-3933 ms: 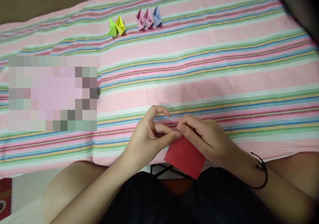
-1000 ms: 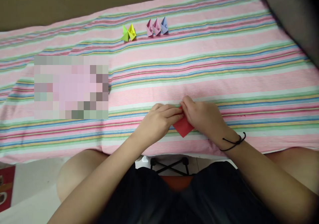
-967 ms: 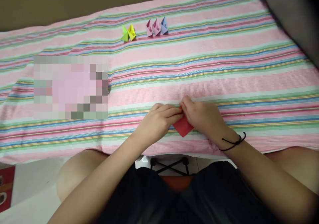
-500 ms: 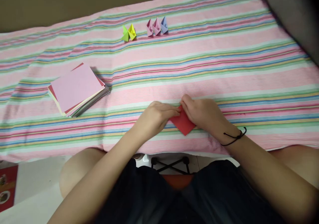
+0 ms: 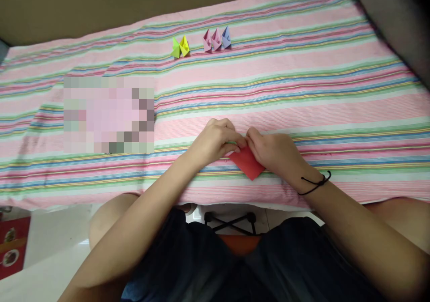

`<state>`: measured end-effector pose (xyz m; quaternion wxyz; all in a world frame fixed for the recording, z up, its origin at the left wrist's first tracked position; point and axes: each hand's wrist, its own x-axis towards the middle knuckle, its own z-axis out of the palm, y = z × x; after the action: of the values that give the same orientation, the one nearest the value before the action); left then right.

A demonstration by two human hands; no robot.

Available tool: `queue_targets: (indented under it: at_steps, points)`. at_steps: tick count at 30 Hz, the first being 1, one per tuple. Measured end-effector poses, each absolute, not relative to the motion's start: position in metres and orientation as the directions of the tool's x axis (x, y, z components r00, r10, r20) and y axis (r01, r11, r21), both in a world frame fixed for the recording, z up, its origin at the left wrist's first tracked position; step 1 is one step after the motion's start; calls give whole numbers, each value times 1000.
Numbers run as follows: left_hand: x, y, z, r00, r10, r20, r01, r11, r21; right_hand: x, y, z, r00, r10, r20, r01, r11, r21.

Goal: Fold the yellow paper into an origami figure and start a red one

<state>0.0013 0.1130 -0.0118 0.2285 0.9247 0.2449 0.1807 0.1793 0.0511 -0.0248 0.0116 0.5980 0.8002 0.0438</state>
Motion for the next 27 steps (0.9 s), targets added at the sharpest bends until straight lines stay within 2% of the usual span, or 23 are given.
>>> queue_targets:
  at_steps: [8,14,27]
  points:
    - [-5,113,5,871,487,60,409,-788,460,180,51,-27,-300,953,52,953,297,57]
    - [-10,111,6,892,449,51,386,-815,433,179,51,-25,-273,962,4,960,272,61]
    - [-21,89,9,860,510,18,454,-780,430,180,52,-25,-282,959,22,957,280,69]
